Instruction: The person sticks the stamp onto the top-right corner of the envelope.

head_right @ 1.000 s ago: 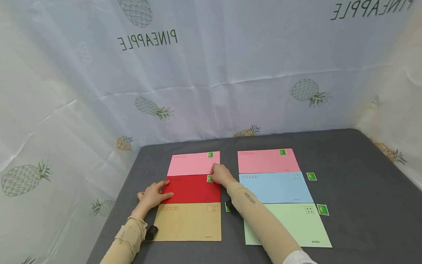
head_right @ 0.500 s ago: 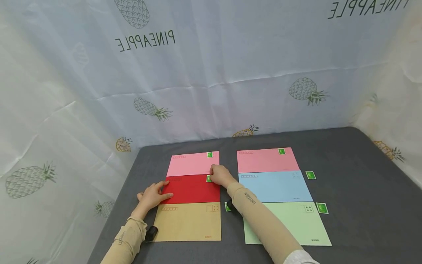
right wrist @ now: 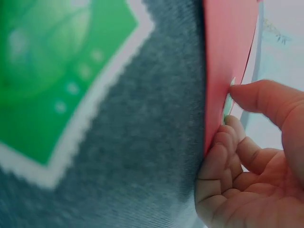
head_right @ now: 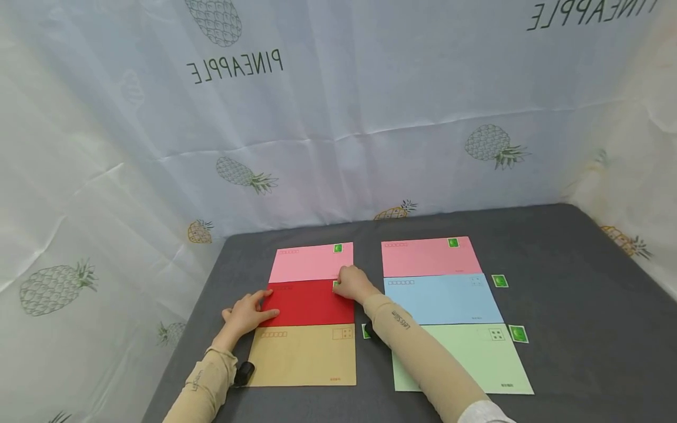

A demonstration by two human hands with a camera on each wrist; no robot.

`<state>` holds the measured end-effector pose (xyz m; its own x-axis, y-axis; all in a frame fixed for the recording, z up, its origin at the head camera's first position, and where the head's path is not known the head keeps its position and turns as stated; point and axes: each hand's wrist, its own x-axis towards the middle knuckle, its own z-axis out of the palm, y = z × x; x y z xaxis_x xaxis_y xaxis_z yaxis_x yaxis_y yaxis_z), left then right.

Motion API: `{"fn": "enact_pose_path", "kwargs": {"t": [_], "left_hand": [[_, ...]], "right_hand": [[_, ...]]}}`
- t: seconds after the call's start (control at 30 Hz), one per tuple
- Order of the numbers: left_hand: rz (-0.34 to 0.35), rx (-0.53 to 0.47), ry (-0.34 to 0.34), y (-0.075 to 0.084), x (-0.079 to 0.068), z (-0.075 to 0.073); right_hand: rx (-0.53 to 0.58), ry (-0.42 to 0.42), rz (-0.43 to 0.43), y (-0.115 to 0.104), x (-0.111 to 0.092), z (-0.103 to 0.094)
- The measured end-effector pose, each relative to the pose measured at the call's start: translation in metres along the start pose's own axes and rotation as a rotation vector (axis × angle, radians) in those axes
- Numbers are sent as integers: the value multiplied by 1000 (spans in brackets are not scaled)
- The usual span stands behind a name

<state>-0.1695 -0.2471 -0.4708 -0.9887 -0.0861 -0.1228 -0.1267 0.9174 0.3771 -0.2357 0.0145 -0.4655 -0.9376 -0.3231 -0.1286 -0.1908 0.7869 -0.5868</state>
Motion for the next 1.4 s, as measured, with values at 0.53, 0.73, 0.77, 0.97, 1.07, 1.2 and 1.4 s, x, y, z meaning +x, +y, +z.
{"fn": "enact_pose_path", "kwargs": {"t": [0.53, 0.73, 0.77, 0.97, 1.07, 1.2, 1.4], "left_hand": [[4, 15, 16, 7, 0, -4], [-4, -24, 36, 9, -1, -9], [-1, -22, 40, 10, -2, -10], [33, -16, 50, 19, -6, -10], [54, -21, 56, 25, -6, -9], [81, -39, 49, 33, -8, -8], [122, -55, 44, 48, -9, -2]], "right_hand": [[55, -3, -21, -3, -4, -7], [93, 5, -31, 1, -5, -8], [100, 8, -35, 2, -6, -9], [125, 18, -50, 11, -12, -18], [140, 28, -68, 18, -16, -25], [178, 34, -101, 30, -23, -32], [247, 20, -139, 53, -34, -43]]}}
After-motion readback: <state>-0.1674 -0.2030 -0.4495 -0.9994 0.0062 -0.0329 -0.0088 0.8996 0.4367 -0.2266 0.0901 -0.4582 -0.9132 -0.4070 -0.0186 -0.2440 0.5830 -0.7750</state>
